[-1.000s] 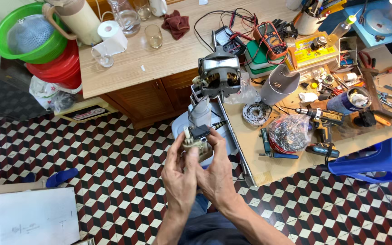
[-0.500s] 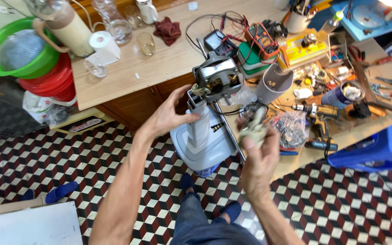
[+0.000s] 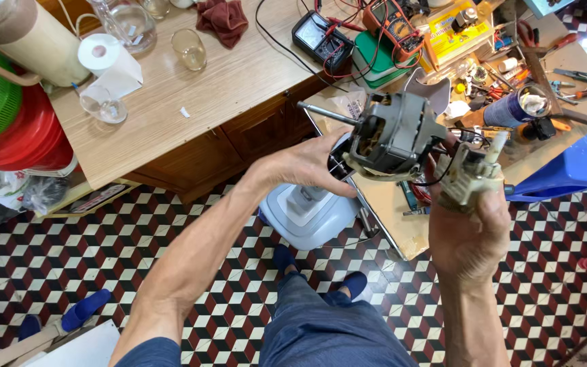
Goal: The person uses a cordless drill to remove screws from a small electric motor, then uses a screwdriver to adjust internal components. They attach a plastic housing to the motor shaft and secure it with the drill. The workspace is cluttered with tools and parts.
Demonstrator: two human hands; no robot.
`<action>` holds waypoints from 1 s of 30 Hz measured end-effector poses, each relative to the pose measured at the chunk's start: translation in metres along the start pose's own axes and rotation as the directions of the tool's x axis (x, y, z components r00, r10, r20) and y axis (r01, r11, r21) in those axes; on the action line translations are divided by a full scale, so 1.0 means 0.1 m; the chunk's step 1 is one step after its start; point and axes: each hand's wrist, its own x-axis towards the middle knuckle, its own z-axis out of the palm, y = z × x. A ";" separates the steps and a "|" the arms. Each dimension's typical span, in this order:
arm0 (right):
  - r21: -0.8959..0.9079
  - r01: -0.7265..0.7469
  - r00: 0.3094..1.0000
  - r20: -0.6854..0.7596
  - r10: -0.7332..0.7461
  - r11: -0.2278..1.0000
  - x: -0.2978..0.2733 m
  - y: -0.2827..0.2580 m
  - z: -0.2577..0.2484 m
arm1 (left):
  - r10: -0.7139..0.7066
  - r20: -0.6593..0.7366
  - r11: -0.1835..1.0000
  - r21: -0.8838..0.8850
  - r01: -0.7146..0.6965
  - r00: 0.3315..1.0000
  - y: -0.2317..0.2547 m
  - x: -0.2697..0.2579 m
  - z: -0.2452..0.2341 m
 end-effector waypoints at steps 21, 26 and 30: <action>-0.328 -0.207 0.861 0.386 0.331 0.922 0.59 -0.08 -0.09 | -0.100 -0.915 0.987 -0.141 -0.075 0.390 0.20 -0.20 1.29; -0.367 -0.217 0.752 0.528 0.395 0.904 0.92 -0.15 -0.16 | -0.118 -0.992 0.973 -0.106 -0.204 -0.052 0.28 0.25 1.58; -0.386 -0.162 0.705 0.599 0.380 0.908 1.05 -0.22 -0.23 | -0.067 -0.975 0.969 -0.012 -0.247 -0.213 0.31 0.56 1.57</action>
